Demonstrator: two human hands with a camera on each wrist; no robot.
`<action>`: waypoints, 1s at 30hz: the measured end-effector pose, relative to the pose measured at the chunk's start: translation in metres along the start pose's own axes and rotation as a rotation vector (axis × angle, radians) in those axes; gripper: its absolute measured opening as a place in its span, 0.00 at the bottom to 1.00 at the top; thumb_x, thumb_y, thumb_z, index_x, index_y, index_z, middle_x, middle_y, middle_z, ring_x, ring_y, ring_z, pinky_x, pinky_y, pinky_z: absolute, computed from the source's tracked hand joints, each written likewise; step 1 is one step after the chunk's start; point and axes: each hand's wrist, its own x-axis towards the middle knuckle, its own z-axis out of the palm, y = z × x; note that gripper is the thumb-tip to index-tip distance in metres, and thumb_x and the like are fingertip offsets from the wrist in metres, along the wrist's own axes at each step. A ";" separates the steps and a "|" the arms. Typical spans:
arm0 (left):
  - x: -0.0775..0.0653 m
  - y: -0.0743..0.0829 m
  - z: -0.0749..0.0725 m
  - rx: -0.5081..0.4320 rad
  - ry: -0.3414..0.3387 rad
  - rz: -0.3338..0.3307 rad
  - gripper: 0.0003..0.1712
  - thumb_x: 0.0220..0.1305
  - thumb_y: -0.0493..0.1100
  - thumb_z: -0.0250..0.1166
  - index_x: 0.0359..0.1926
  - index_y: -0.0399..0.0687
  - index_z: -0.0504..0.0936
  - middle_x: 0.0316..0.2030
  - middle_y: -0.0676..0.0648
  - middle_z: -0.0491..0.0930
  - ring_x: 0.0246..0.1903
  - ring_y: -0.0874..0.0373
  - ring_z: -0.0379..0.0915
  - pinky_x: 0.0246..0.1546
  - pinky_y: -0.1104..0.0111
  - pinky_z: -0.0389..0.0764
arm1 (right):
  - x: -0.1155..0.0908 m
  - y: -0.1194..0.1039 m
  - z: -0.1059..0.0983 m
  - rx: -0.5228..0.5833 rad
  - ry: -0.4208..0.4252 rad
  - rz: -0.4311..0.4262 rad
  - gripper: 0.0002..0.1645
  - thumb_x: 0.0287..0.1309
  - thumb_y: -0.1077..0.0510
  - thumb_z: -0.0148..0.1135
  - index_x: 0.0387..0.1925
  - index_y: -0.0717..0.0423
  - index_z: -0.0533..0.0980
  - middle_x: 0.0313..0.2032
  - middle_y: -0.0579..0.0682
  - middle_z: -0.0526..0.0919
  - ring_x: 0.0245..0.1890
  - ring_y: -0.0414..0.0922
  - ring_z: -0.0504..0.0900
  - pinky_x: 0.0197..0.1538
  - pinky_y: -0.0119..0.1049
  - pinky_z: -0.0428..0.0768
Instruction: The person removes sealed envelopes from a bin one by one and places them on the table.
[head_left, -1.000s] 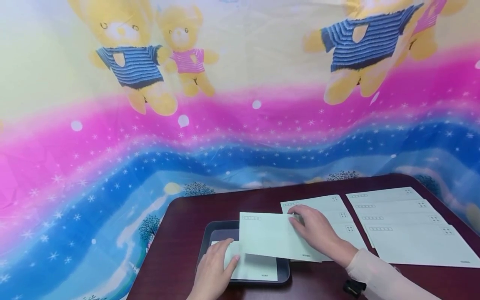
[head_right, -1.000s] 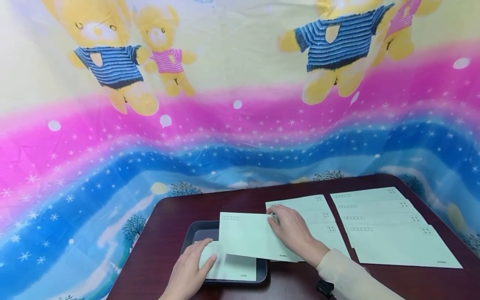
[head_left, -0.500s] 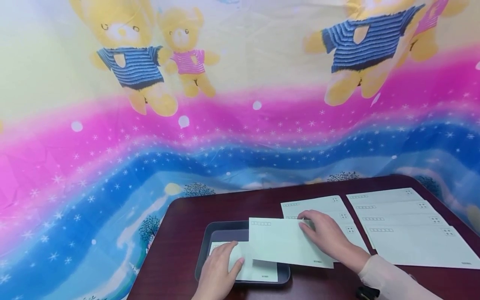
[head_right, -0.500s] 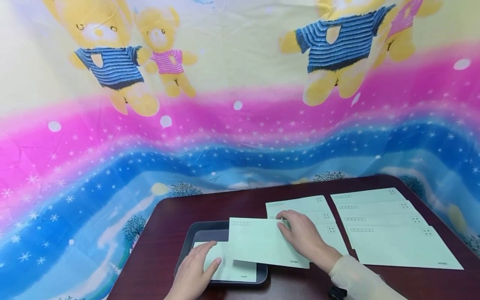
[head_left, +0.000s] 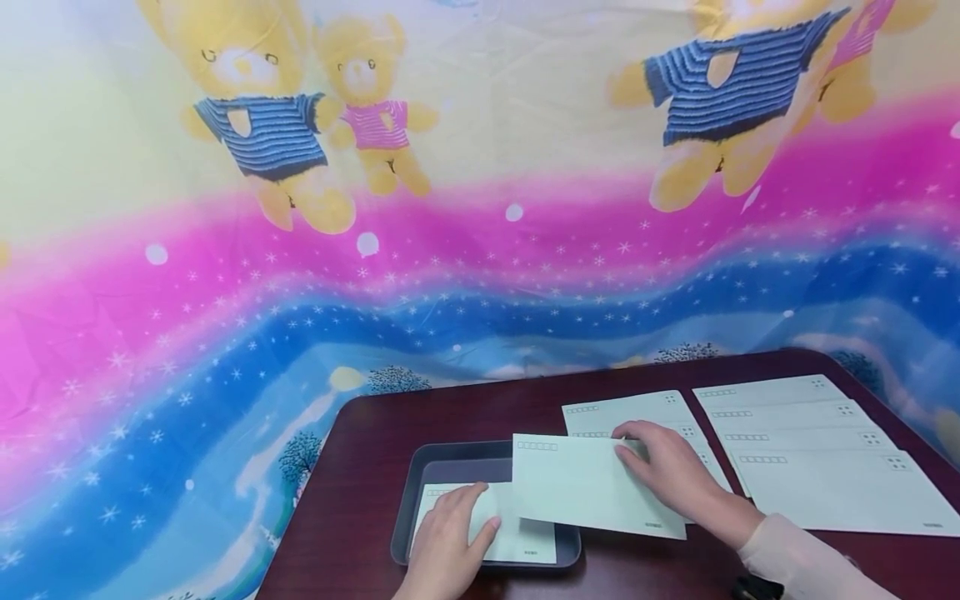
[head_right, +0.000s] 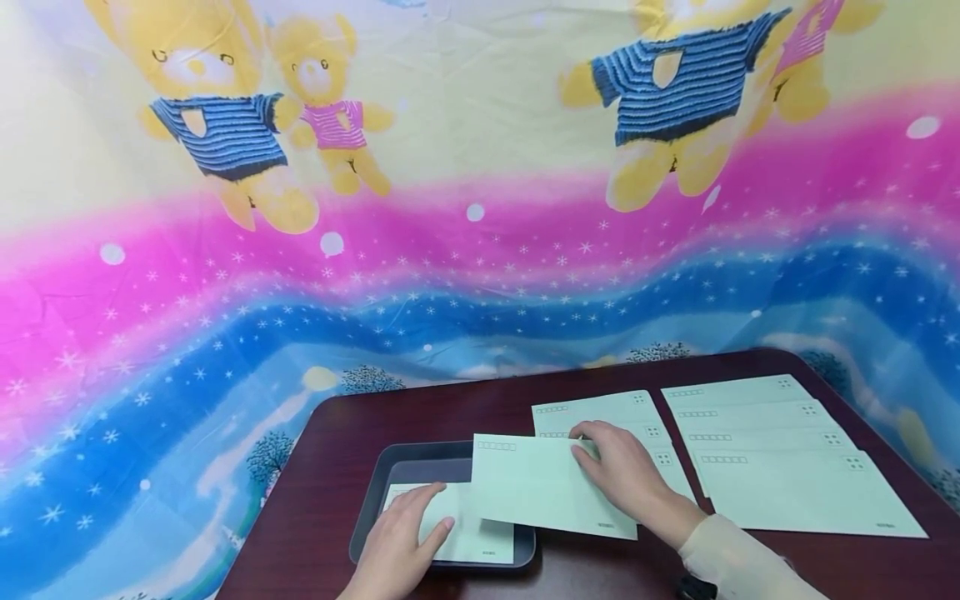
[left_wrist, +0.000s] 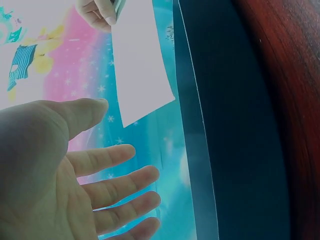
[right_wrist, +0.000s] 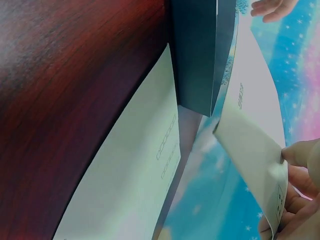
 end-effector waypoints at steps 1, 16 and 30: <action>0.000 0.001 0.000 0.001 -0.005 -0.003 0.27 0.61 0.56 0.59 0.57 0.50 0.76 0.52 0.49 0.78 0.54 0.52 0.71 0.49 0.54 0.73 | 0.000 0.001 -0.001 0.002 -0.004 0.001 0.11 0.54 0.57 0.63 0.41 0.50 0.81 0.42 0.47 0.84 0.46 0.49 0.80 0.48 0.50 0.76; 0.000 0.007 0.008 0.001 -0.067 0.022 0.27 0.61 0.58 0.58 0.57 0.51 0.76 0.51 0.50 0.78 0.52 0.52 0.72 0.48 0.54 0.74 | -0.007 0.018 -0.010 0.014 -0.003 -0.013 0.11 0.54 0.57 0.64 0.41 0.49 0.81 0.41 0.46 0.84 0.45 0.48 0.81 0.46 0.49 0.76; 0.003 0.021 0.009 -0.003 -0.077 0.039 0.26 0.61 0.57 0.58 0.57 0.52 0.76 0.51 0.50 0.78 0.53 0.54 0.71 0.48 0.54 0.73 | -0.017 0.036 -0.025 0.063 -0.021 0.027 0.12 0.56 0.55 0.62 0.43 0.49 0.81 0.44 0.49 0.83 0.49 0.53 0.79 0.48 0.53 0.75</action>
